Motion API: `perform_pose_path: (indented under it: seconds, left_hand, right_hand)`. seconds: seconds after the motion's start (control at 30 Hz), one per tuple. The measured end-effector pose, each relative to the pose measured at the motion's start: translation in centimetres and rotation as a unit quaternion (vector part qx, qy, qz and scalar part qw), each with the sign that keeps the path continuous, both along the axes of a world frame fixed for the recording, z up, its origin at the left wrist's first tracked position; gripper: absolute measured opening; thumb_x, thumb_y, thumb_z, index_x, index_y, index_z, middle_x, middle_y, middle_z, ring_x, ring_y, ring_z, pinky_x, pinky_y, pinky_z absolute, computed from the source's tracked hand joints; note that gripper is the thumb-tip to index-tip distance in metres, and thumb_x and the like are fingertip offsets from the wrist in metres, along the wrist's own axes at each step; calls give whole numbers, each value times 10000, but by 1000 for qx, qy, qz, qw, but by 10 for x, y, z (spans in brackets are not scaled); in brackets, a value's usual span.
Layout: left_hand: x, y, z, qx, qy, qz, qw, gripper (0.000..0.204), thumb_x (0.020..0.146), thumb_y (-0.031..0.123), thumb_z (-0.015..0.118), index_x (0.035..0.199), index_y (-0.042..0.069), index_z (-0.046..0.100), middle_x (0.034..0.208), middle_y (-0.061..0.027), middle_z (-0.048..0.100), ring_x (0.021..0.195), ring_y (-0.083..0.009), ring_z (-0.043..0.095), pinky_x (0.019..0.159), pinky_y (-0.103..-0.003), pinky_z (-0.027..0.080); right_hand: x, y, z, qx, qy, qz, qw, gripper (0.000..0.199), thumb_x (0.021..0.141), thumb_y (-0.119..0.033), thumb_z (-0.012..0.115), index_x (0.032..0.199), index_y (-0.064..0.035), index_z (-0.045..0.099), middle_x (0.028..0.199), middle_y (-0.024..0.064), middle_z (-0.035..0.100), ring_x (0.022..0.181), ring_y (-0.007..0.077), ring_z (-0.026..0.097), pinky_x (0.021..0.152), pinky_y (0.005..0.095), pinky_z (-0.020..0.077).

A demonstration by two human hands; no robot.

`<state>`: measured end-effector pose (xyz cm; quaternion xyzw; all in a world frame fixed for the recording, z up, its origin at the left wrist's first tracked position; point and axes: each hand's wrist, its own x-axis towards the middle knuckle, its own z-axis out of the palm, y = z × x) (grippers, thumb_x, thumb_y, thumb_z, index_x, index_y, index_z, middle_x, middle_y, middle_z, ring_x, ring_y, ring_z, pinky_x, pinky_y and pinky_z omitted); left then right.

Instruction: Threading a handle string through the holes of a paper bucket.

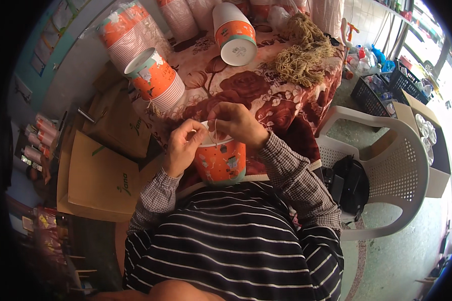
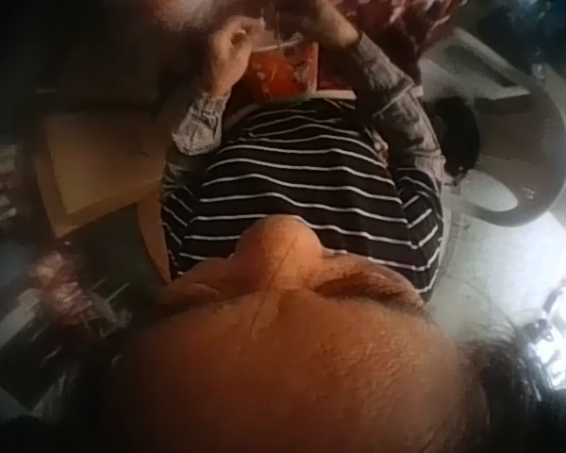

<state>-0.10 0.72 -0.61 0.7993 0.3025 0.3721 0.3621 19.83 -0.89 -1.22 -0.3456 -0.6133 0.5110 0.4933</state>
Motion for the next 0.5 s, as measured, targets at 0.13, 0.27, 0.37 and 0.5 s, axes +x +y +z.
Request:
perform_pose_path:
  seconds: [0.13, 0.27, 0.37, 0.5]
  left_hand:
    - [9, 2, -3, 150, -24, 47, 987, 63, 869, 66, 649, 884, 22, 605, 852, -74, 603, 774, -240, 598, 709, -314, 459]
    - [14, 0, 1, 272, -2, 86, 958, 67, 848, 86, 676, 883, 59, 626, 843, -40, 602, 758, -235, 587, 737, -345, 434]
    - [13, 3, 3, 297, -17, 76, 952, 82, 850, 96, 681, 905, 64, 629, 842, -35, 598, 757, -223, 586, 744, -344, 437]
    - [16, -9, -2, 157, -100, 95, 978, 171, 889, 105, 660, 1019, 22, 586, 860, -64, 588, 801, -182, 598, 736, -305, 475]
  right_hand:
    - [2, -6, -2, -32, -5, 25, 999, 129, 943, -127, 604, 995, -10, 606, 830, 0, 622, 756, 58, 584, 689, 218, 504]
    - [8, -5, -1, -24, -58, 51, 997, 140, 938, -129, 612, 1008, -8, 623, 832, -9, 624, 743, 53, 579, 688, 215, 501]
    - [4, -8, -1, -47, -37, 81, 995, 147, 898, -144, 636, 946, -8, 661, 810, -21, 626, 739, 50, 573, 670, 227, 495]
    - [-1, -4, -9, -51, -23, 44, 997, 109, 897, -117, 641, 929, -17, 668, 825, -19, 630, 749, 49, 567, 679, 222, 489]
